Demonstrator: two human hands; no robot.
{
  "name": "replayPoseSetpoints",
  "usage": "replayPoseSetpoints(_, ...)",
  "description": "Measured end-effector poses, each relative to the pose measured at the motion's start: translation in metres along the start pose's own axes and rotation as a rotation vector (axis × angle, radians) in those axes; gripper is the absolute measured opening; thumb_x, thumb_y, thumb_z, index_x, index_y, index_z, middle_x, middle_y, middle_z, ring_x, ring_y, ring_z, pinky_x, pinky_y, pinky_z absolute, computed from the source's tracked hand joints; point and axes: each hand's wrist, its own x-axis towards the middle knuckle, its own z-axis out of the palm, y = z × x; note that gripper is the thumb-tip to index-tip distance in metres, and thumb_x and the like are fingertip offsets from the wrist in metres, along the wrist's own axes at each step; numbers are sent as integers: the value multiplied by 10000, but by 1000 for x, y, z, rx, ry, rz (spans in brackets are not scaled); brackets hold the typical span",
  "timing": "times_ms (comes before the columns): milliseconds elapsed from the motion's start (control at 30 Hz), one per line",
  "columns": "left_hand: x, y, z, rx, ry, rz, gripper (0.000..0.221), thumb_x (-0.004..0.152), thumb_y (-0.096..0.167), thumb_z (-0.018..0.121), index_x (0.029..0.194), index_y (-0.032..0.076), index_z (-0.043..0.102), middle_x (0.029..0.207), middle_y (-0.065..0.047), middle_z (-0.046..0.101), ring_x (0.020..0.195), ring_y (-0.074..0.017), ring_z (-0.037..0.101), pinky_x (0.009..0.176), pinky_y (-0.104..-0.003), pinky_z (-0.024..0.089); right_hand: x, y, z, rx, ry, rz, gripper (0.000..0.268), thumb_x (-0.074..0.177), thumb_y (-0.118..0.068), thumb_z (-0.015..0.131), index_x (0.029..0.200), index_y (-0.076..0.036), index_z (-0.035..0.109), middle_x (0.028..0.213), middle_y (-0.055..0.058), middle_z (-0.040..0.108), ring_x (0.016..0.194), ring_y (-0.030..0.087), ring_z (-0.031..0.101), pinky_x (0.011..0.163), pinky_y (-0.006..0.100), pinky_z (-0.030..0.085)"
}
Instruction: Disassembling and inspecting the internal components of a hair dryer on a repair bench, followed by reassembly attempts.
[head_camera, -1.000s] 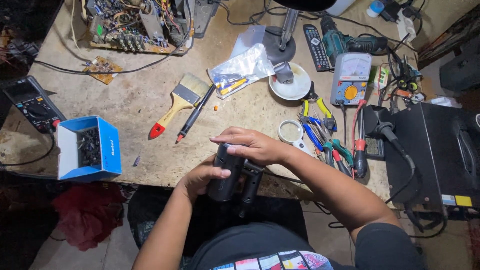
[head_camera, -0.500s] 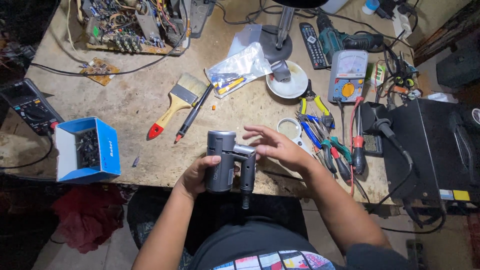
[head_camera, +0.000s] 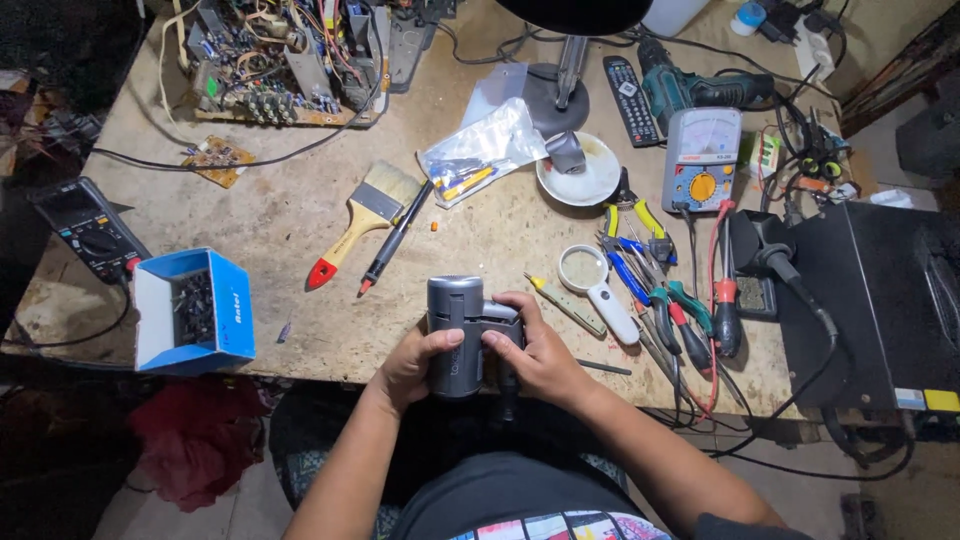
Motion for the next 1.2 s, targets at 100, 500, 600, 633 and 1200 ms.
replayPoseSetpoints(100,2,-7,-5,7,19,26,456,781,84,765,1212,14,636,860,-220,707,816,-343,741,735,-531,624,3,-3,-6,-133,96,-141,525,908,-345,765,1375,-165,605,1105,175,695,1057,372,682,936,496,528)
replayPoseSetpoints(500,4,-15,1,415,37,323,997,863,148,720,1656,219,120,1246,-155,567,1047,-234,587,851,-405,606,30,1,-40,-585,-101,-427,530,815,-340,792,1224,-21,682,1016,199,717,945,420,703,786,507,582)
replayPoseSetpoints(600,10,-15,0,702,115,390,970,741,221,818,1587,187,345,1241,-195,638,1065,-280,579,877,-453,538,36,16,-39,-577,-130,-423,507,800,-329,783,1196,-26,693,997,164,705,939,386,703,789,459,575)
replayPoseSetpoints(633,8,-11,4,702,117,383,970,741,221,818,1587,187,345,1241,-195,638,1065,-280,579,877,-453,538,36,17,-39,-573,-132,-418,507,800,-329,783,1196,-26,693,997,164,705,939,386,703,789,459,575)
replayPoseSetpoints(1200,33,-8,7,844,546,227,685,697,390,909,1260,262,539,955,-133,711,867,-292,717,741,-426,550,21,-13,-23,-139,122,-137,894,707,-192,851,1484,9,457,1217,282,607,1182,495,617,931,561,563)
